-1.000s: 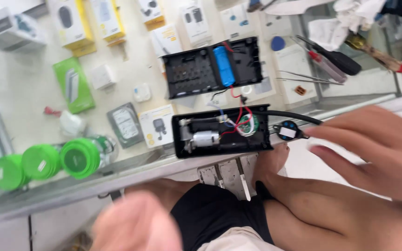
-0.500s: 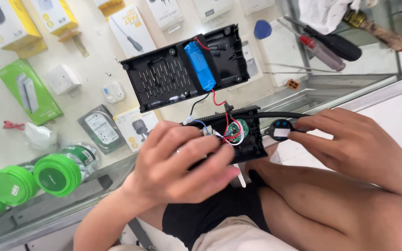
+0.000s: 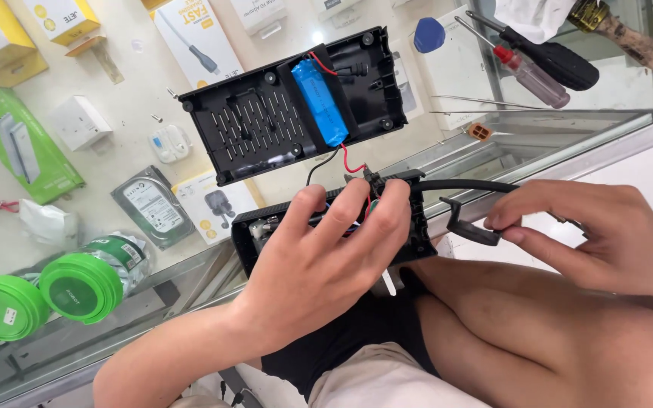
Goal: Repairing a portable electronic device by cleaning internal components, organizing wires, and fastening parts with a screwdriver.
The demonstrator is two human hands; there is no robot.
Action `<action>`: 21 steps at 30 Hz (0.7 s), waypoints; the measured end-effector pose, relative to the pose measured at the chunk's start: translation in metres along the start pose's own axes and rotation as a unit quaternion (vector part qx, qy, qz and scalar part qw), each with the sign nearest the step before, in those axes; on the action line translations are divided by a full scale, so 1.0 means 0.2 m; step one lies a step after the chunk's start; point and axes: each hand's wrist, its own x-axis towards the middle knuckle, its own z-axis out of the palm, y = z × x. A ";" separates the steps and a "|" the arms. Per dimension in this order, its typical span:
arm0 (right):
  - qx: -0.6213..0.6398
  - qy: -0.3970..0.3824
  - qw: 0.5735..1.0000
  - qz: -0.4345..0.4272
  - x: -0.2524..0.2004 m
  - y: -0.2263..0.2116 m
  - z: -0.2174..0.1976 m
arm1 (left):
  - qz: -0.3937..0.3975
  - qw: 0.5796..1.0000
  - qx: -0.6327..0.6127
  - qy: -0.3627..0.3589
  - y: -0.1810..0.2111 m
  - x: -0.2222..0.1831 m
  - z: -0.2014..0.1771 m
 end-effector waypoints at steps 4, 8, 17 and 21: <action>0.121 -0.014 0.987 0.106 0.02 0.03 0.02 | 0.018 1.000 -0.002 -0.021 -0.02 0.00 0.01; 0.280 -0.037 0.951 0.128 0.05 0.05 0.04 | 0.031 0.999 -0.035 -0.017 -0.03 0.01 0.02; 0.276 -0.031 0.952 0.130 0.02 0.09 0.07 | 0.018 0.998 -0.060 -0.004 -0.03 0.03 0.01; 0.202 0.017 0.976 0.076 0.00 0.08 0.10 | 0.018 0.998 -0.057 -0.006 -0.03 0.03 0.02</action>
